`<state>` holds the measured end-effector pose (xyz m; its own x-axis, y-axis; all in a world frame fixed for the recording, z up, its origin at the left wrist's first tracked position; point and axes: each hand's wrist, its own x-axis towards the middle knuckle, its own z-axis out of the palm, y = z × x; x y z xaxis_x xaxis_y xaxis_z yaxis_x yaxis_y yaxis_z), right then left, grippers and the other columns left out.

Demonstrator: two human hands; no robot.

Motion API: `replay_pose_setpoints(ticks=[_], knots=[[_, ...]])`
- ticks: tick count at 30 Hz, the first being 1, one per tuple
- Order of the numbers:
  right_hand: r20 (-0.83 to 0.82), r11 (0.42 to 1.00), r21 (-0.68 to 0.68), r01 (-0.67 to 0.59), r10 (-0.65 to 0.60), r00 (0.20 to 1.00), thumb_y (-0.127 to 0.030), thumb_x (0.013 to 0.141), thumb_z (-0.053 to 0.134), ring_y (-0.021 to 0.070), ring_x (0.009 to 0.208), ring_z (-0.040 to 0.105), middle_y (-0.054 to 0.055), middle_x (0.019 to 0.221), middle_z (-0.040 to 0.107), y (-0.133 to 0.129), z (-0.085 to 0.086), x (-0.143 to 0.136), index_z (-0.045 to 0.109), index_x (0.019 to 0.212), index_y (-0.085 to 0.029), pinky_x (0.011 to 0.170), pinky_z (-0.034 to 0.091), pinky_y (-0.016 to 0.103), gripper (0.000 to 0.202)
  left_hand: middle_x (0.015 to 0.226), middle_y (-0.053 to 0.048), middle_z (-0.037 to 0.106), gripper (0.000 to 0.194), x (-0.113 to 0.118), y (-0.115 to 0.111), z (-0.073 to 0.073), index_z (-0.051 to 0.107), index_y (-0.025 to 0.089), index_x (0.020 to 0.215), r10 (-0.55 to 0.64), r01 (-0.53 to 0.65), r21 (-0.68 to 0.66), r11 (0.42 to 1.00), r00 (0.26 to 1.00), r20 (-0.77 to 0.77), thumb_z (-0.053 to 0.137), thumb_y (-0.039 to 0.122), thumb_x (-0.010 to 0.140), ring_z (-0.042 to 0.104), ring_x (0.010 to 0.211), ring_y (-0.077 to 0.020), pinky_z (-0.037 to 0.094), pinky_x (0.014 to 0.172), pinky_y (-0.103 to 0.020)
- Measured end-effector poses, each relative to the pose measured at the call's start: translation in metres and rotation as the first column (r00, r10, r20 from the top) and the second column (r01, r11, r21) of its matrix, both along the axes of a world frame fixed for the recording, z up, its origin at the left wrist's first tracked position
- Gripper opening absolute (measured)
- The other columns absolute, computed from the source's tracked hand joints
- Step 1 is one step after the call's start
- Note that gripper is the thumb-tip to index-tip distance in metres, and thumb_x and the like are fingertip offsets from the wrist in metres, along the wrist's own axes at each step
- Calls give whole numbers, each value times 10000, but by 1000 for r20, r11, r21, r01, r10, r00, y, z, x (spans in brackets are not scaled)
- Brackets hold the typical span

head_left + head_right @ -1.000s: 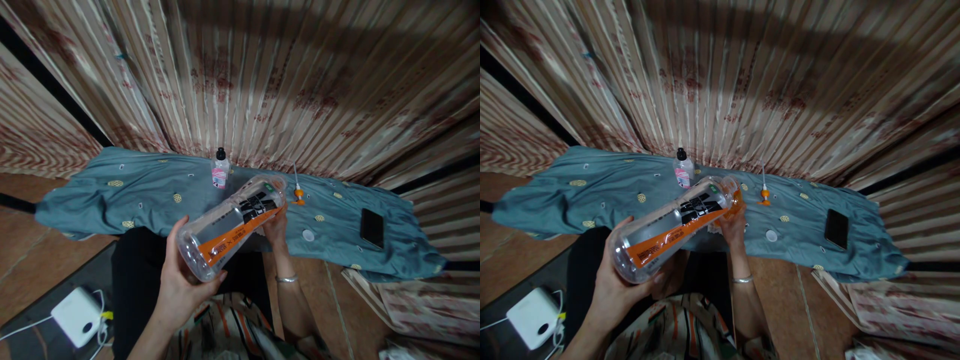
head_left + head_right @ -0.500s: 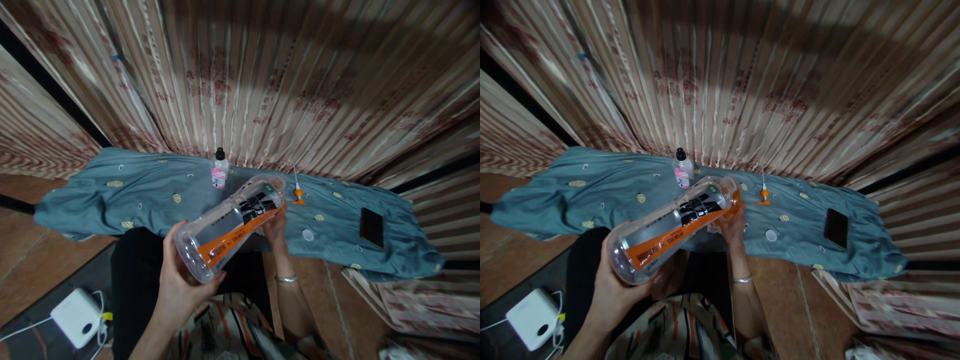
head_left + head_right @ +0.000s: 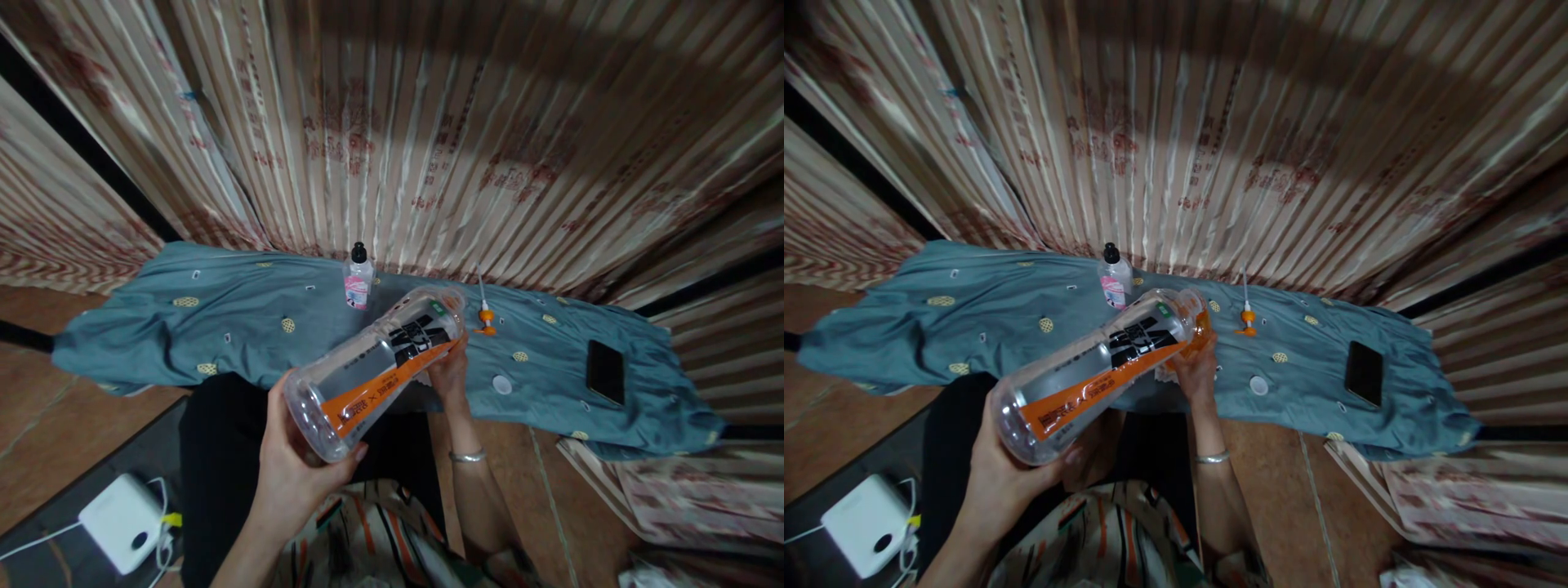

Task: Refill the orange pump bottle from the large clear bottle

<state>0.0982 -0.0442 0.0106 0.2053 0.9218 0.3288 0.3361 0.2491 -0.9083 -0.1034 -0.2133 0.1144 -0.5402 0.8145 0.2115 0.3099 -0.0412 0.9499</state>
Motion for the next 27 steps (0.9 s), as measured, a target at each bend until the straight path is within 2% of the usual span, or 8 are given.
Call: replay_pose_setpoints(ticks=[4,14,19,27], knots=[[14,999,33,30,-31,999,-398,704,776,257,891,766,83,1019,779,1,-2,0,497,1156,-237,745,623,356,555,1119,-45,686,859,0,0,-1,580,210,1308,-12,12,10,1000,1000,12,937,413,554,738,978,-240,631,799,-310],[0,999,51,7,-7,1000,-382,711,763,262,925,768,96,1053,778,1,0,-1,501,1159,-232,772,625,374,541,1103,-40,701,838,-1,1,1,578,198,1307,-25,26,21,999,1000,-7,924,397,570,747,981,-237,632,817,-311],[5,998,62,1,-1,1000,-369,716,763,233,888,763,75,1029,786,1,-1,0,508,1159,-236,746,617,338,528,1126,-40,697,865,-2,0,0,580,208,1324,-19,19,22,1000,1000,-5,940,380,556,746,990,-232,630,813,-299],[48,999,26,38,-39,998,-393,712,755,240,855,762,79,996,785,1,-2,0,517,1122,-231,705,610,343,501,1135,-43,693,883,-2,1,-1,582,208,1330,-20,19,27,999,1000,2,946,392,547,743,1009,-242,630,842,-314]])
